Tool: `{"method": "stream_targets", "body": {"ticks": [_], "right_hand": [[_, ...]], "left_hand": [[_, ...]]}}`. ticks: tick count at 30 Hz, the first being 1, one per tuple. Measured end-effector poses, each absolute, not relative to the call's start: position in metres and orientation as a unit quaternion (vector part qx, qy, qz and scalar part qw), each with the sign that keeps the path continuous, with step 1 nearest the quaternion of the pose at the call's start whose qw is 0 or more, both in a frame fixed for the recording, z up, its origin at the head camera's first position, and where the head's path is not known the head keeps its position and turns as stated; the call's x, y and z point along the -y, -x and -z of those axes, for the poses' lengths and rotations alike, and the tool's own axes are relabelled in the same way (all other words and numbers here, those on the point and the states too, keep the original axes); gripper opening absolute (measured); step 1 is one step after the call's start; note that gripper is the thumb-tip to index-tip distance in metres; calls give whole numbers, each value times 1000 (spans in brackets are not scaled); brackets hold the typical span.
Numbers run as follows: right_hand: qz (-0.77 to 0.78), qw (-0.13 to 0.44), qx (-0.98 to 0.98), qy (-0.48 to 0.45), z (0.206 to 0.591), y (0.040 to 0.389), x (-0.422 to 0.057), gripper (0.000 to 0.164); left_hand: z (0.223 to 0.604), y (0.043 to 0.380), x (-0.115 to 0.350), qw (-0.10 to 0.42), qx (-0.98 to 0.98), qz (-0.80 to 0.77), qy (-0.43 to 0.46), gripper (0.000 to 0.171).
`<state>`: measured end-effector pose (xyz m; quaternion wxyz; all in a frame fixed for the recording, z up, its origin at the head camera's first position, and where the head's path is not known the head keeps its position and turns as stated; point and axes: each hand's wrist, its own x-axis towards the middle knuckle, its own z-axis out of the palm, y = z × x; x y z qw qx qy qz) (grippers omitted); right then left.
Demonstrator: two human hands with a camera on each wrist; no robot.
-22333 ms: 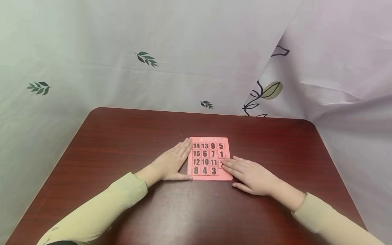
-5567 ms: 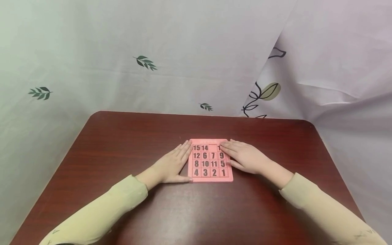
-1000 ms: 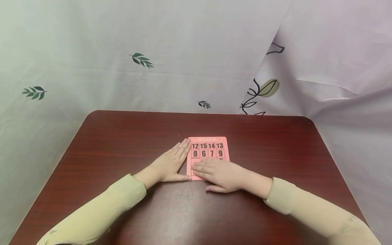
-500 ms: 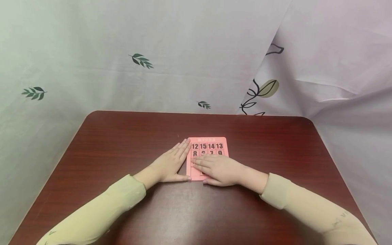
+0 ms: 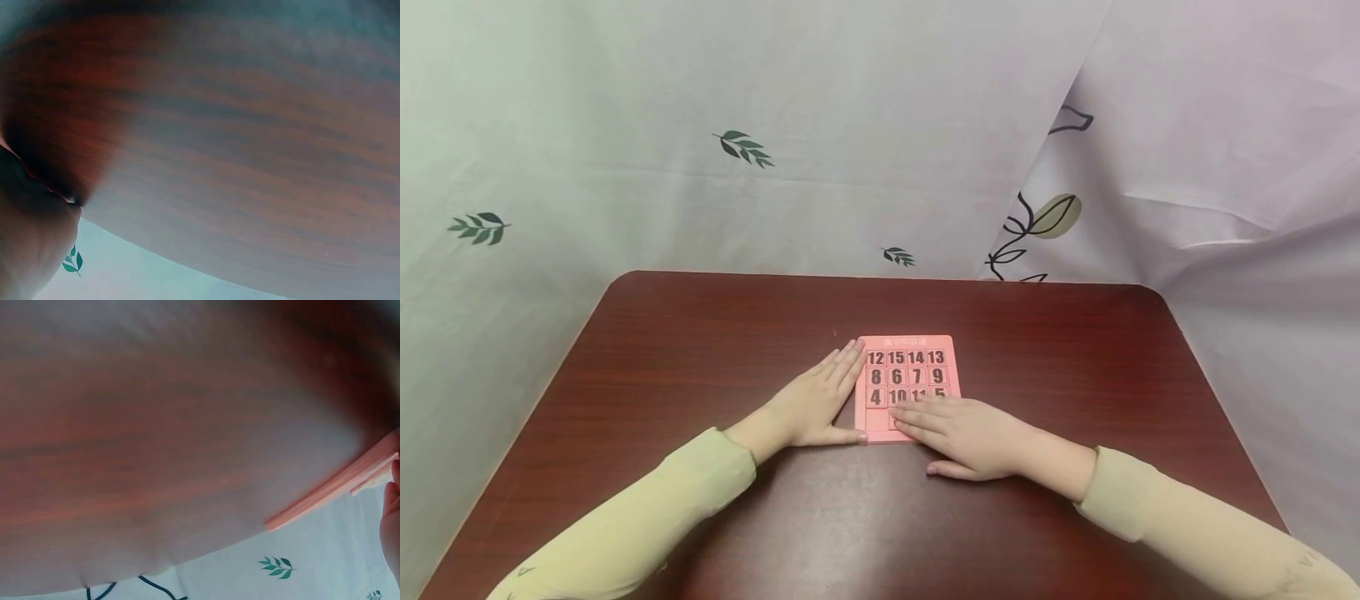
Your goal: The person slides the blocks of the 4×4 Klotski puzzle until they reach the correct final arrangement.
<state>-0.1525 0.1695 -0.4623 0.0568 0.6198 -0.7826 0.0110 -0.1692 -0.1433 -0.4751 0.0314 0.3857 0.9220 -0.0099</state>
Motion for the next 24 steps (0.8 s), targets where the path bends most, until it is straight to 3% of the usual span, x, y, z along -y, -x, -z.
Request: {"method": "stream_targets", "body": {"ticks": [7, 15, 24], "right_hand": [[-16, 71, 774, -630, 464, 152, -163, 69], [-11, 46, 779, -626, 462, 152, -143, 68], [-28, 59, 784, -618, 458, 148, -168, 71]], "left_hand": [[475, 169, 143, 38, -923, 9, -382, 120], [477, 170, 142, 36, -922, 10, -386, 120], [477, 170, 143, 37, -923, 11, -382, 120]]}}
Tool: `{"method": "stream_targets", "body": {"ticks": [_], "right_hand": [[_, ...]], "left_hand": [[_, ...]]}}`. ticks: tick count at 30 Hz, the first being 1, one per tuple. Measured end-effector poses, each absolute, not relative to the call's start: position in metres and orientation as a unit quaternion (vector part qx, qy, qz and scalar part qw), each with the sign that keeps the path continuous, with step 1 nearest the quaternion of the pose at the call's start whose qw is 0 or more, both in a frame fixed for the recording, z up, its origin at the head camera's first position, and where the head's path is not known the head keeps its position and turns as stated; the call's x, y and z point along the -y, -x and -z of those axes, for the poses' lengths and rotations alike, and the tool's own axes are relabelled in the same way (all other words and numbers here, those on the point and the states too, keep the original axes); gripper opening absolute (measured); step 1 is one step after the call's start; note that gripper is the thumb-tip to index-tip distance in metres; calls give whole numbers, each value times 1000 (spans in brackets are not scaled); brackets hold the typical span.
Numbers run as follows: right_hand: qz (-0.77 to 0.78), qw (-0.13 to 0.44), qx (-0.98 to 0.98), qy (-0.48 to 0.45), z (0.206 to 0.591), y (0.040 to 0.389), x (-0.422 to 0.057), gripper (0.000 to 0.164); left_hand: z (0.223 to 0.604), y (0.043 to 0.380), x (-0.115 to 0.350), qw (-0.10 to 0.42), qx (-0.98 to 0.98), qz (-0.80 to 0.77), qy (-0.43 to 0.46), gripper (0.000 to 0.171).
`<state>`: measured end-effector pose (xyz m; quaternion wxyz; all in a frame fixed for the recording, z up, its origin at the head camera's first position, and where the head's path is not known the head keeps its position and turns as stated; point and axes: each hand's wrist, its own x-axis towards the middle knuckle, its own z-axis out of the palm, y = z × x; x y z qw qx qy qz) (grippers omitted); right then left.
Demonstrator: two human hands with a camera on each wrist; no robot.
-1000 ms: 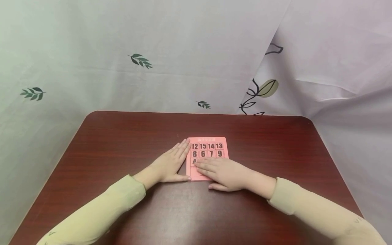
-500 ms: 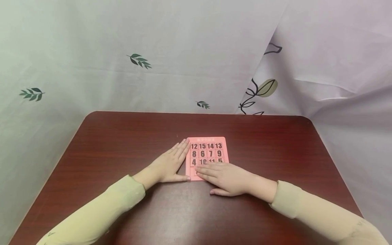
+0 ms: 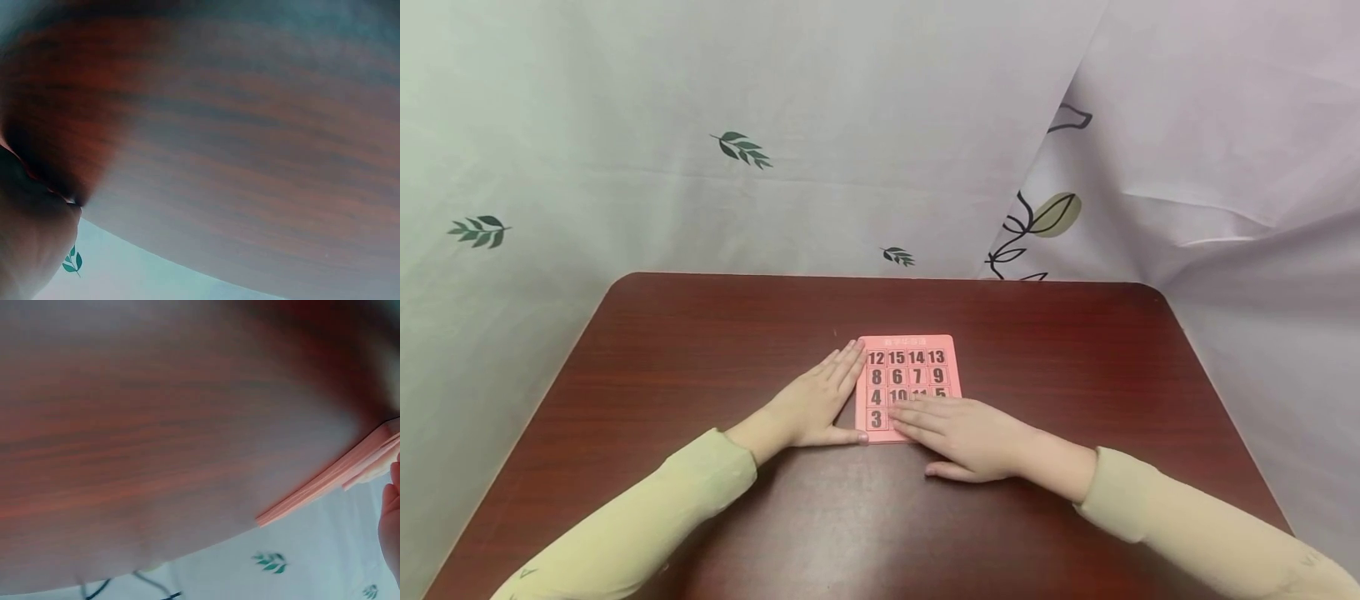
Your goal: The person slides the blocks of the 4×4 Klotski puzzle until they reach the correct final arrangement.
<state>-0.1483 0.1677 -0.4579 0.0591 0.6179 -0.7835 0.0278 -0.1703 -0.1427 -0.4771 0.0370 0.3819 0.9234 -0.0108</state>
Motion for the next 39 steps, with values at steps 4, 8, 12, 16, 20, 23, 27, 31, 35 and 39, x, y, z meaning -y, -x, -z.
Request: {"method": "stream_targets", "body": {"ticks": [4, 8, 12, 16, 20, 23, 27, 31, 35, 39], "right_hand": [[-31, 65, 792, -607, 460, 143, -190, 71], [-28, 68, 795, -602, 465, 139, -202, 69], [-35, 71, 794, -603, 467, 140, -201, 68], [-40, 65, 792, -606, 465, 141, -190, 68], [-36, 53, 792, -607, 466, 143, -179, 69], [-34, 46, 793, -606, 467, 144, -174, 68], [-38, 48, 792, -608, 466, 144, -177, 68], [-51, 53, 797, -599, 465, 143, -188, 69], [-61, 56, 814, -575, 465, 141, -206, 70], [-65, 67, 824, -559, 469, 139, -223, 70]], "left_hand": [[477, 170, 142, 35, -923, 9, -382, 120], [478, 171, 143, 36, -924, 5, -381, 121], [479, 171, 143, 36, -924, 5, -381, 122], [479, 171, 143, 33, -924, 7, -382, 122], [478, 171, 143, 34, -924, 9, -382, 122], [477, 171, 142, 35, -923, 11, -382, 122], [474, 170, 142, 35, -923, 18, -384, 122], [474, 170, 142, 33, -922, 16, -385, 122], [474, 170, 142, 33, -922, 13, -386, 122], [475, 170, 142, 38, -923, 13, -383, 122]]}}
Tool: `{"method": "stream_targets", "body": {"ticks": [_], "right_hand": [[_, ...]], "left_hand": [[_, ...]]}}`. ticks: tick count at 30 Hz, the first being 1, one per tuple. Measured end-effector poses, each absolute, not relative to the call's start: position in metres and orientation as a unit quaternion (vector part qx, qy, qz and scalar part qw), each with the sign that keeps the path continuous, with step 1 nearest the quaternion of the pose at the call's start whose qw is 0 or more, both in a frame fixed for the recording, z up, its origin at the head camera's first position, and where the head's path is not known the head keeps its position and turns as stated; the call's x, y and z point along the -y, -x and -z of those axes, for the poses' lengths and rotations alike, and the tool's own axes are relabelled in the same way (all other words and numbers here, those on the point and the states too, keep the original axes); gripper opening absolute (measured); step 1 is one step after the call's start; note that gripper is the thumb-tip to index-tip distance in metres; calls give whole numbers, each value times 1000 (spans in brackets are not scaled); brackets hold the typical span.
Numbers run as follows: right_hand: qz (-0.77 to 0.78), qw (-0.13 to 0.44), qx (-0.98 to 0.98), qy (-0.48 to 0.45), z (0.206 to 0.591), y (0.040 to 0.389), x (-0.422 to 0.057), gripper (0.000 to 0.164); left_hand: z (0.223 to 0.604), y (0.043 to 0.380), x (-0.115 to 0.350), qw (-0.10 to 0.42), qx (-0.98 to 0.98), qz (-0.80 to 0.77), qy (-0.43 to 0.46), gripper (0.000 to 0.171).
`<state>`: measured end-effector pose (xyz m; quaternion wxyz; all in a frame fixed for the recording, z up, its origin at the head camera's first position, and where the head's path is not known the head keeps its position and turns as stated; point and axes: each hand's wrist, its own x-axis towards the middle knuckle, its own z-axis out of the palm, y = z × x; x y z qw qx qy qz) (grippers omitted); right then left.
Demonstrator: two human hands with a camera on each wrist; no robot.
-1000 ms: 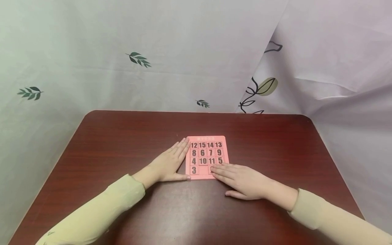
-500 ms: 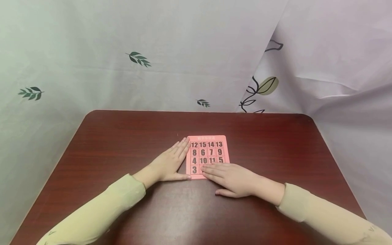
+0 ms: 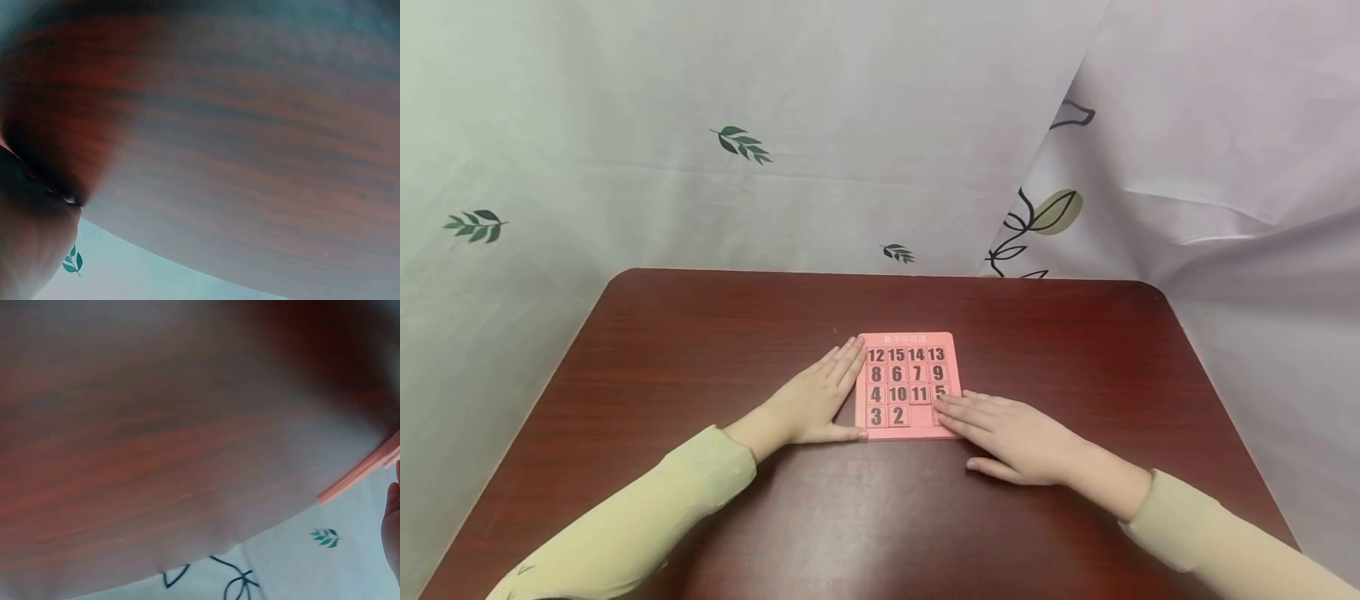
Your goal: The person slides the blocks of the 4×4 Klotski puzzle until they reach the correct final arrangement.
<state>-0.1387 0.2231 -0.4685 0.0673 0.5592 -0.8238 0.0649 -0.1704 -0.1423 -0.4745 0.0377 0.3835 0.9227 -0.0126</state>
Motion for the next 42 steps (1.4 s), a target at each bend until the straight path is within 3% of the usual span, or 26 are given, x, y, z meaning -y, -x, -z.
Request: {"method": "stream_targets", "body": {"ticks": [20, 33, 42], "right_hand": [[-39, 61, 817, -572, 466, 141, -202, 67], [-54, 50, 846, -528, 464, 158, -220, 68], [-56, 59, 840, -537, 469, 147, -225, 70]], "left_hand": [[477, 171, 142, 36, -922, 6, -386, 121], [474, 168, 143, 34, -922, 0, -386, 120], [473, 169, 142, 27, -921, 3, -389, 120]]}}
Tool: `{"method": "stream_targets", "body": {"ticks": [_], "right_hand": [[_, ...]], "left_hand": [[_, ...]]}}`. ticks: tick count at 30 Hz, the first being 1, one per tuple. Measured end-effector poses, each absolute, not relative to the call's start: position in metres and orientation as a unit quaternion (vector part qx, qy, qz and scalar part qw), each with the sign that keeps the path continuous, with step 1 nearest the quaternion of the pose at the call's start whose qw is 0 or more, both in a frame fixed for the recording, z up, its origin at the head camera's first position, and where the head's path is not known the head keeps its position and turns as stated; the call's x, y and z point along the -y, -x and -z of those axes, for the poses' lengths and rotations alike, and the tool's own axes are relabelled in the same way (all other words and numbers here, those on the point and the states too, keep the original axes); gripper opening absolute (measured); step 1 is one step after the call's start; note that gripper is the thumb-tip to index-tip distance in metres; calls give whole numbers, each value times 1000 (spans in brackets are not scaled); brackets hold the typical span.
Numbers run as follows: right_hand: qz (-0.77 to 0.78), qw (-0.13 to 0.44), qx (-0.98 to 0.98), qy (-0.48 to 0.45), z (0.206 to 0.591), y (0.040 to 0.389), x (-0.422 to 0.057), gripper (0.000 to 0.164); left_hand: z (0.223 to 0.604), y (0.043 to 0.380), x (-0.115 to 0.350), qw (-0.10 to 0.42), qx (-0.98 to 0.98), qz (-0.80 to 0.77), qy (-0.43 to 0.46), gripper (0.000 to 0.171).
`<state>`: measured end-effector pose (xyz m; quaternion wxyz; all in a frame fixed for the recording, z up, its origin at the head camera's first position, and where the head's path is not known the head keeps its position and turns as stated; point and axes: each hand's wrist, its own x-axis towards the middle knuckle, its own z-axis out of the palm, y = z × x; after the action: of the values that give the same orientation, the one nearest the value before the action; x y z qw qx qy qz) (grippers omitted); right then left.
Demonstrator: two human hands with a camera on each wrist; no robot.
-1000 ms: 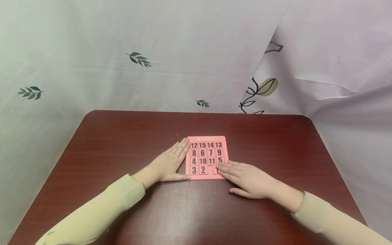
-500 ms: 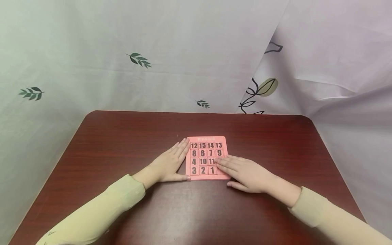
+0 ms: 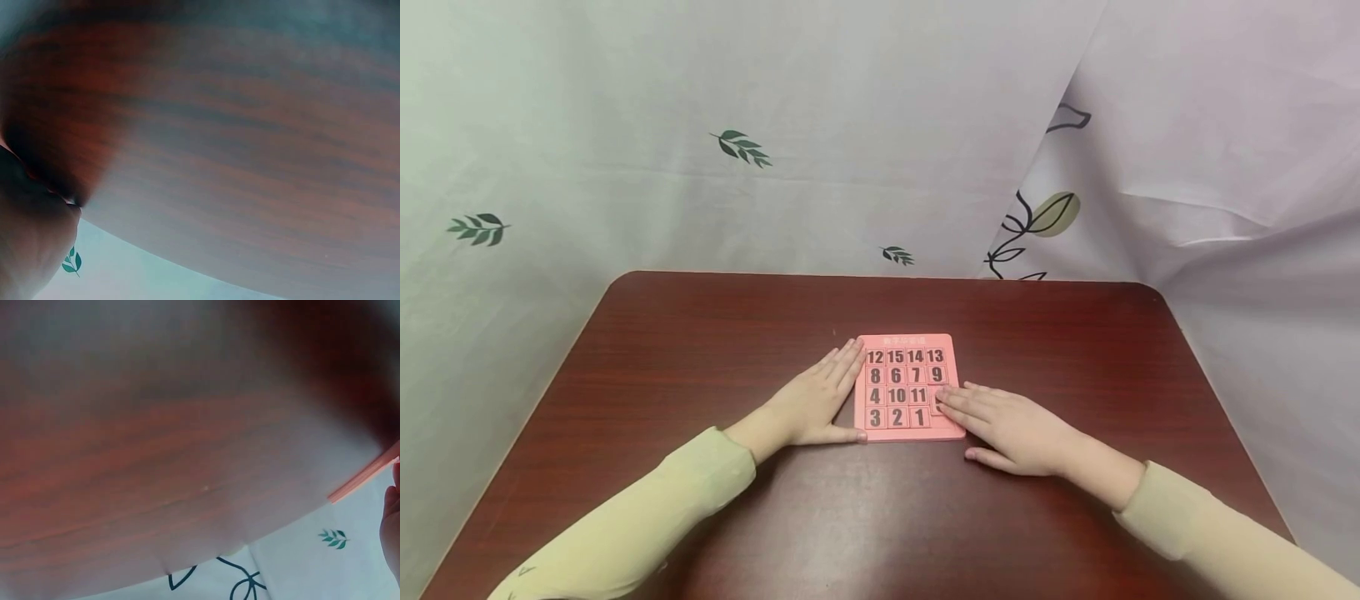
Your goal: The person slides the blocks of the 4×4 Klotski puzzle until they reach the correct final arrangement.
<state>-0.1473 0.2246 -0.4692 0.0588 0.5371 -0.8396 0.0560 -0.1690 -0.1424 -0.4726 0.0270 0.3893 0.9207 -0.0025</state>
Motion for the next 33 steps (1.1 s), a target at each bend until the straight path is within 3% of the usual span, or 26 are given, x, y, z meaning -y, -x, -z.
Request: {"method": "stream_targets", "body": {"ticks": [8, 14, 26, 33], "right_hand": [[-60, 78, 826, -555, 472, 134, -227, 70], [-70, 76, 832, -544, 466, 147, -226, 70], [-54, 13, 875, -481, 462, 179, -215, 70], [-51, 44, 857, -510, 466, 164, -220, 69]], "left_hand": [[474, 170, 143, 30, -922, 10, -385, 122], [476, 170, 142, 34, -921, 11, -388, 122], [475, 169, 143, 29, -920, -1, -391, 121], [473, 169, 143, 37, -923, 6, -383, 123]]}}
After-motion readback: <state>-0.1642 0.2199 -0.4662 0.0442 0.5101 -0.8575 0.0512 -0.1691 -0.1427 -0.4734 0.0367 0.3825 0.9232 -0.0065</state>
